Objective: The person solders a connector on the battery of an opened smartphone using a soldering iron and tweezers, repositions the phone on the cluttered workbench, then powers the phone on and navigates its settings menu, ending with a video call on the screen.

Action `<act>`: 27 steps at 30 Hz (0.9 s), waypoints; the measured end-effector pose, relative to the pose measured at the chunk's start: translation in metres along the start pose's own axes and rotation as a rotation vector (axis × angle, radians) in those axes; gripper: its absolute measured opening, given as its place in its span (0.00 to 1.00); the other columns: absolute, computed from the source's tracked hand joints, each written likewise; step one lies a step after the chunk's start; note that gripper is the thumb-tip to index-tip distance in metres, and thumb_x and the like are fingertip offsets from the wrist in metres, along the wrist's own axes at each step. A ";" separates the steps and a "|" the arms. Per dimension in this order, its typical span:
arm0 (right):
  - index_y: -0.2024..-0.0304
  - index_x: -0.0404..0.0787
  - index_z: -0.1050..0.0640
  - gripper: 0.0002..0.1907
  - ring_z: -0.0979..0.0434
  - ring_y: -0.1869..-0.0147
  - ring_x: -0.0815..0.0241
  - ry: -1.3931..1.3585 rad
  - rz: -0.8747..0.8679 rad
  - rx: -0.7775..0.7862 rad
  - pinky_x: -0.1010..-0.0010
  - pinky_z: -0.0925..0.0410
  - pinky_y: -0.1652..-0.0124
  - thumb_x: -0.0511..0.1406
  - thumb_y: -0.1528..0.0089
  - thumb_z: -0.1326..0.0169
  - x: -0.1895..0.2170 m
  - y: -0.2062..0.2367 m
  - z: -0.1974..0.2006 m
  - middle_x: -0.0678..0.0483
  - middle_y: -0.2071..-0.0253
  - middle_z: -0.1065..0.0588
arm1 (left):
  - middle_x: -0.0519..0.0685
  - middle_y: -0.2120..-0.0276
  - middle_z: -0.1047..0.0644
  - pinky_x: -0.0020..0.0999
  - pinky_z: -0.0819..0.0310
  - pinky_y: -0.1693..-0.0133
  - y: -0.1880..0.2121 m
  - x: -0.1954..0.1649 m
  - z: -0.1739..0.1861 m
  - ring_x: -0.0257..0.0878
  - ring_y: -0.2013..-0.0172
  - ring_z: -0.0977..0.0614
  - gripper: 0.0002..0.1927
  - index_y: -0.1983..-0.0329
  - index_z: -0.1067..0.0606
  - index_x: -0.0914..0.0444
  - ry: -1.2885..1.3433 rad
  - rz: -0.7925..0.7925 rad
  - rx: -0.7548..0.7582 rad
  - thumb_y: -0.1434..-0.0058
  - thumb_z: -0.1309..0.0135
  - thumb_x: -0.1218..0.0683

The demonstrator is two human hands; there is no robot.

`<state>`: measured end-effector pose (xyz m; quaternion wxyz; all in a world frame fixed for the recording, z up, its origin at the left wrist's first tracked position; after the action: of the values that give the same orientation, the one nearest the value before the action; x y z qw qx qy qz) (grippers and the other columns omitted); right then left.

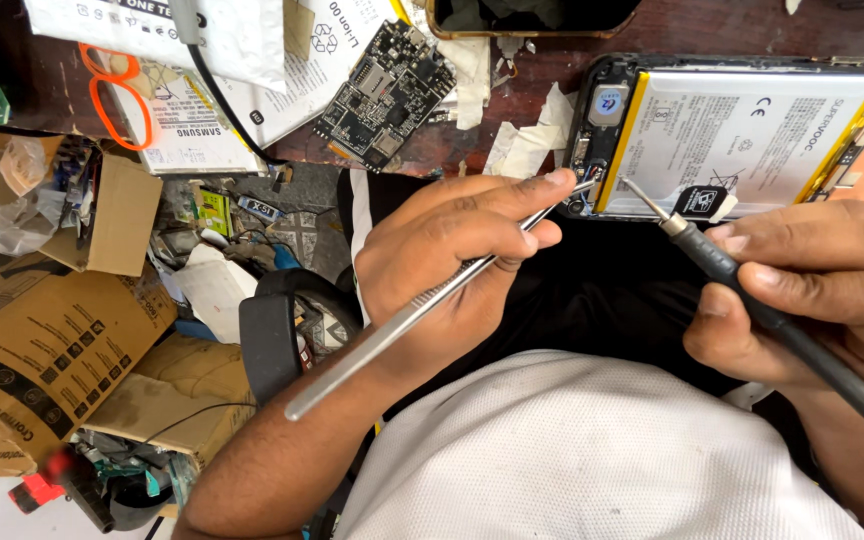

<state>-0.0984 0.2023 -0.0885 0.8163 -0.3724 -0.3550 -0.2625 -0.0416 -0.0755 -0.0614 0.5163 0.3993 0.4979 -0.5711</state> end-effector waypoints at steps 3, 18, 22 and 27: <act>0.62 0.36 0.30 0.15 0.18 0.62 0.56 -0.002 -0.006 0.003 0.68 0.21 0.62 0.27 0.44 0.36 0.001 0.001 0.001 0.44 0.61 0.25 | 0.56 0.47 0.19 0.31 0.14 0.53 0.000 -0.001 -0.002 0.45 0.52 0.13 0.11 0.57 0.30 0.64 -0.076 -0.059 -0.017 0.31 0.37 0.65; 0.63 0.35 0.29 0.14 0.19 0.63 0.57 0.028 -0.035 0.030 0.69 0.22 0.63 0.27 0.44 0.35 0.011 -0.012 -0.001 0.44 0.61 0.24 | 0.57 0.50 0.19 0.32 0.13 0.53 0.000 -0.003 -0.011 0.46 0.51 0.13 0.13 0.56 0.30 0.63 -0.201 -0.164 -0.042 0.31 0.36 0.65; 0.63 0.35 0.28 0.14 0.20 0.63 0.58 0.024 -0.025 0.027 0.70 0.23 0.63 0.27 0.44 0.35 0.010 -0.014 -0.002 0.44 0.61 0.24 | 0.58 0.50 0.19 0.33 0.13 0.52 0.002 -0.004 -0.013 0.48 0.49 0.13 0.13 0.54 0.30 0.63 -0.228 -0.182 -0.045 0.31 0.36 0.64; 0.63 0.35 0.29 0.14 0.20 0.63 0.57 0.030 -0.060 0.027 0.69 0.23 0.63 0.27 0.44 0.35 0.013 -0.013 -0.002 0.44 0.61 0.24 | 0.58 0.51 0.19 0.33 0.12 0.52 -0.001 -0.005 -0.015 0.48 0.49 0.13 0.12 0.55 0.29 0.63 -0.225 -0.208 -0.069 0.31 0.36 0.64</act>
<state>-0.0989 0.1912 -0.0739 0.8183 -0.3465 -0.3572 -0.2878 -0.0425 -0.0596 -0.0591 0.5202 0.2612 0.4948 -0.6452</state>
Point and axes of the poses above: each hand's wrist, its own y-axis away from the middle knuckle, its own z-axis out of the back of the hand, x = y × z, the point moved 1 cm from there along -y, towards the middle knuckle
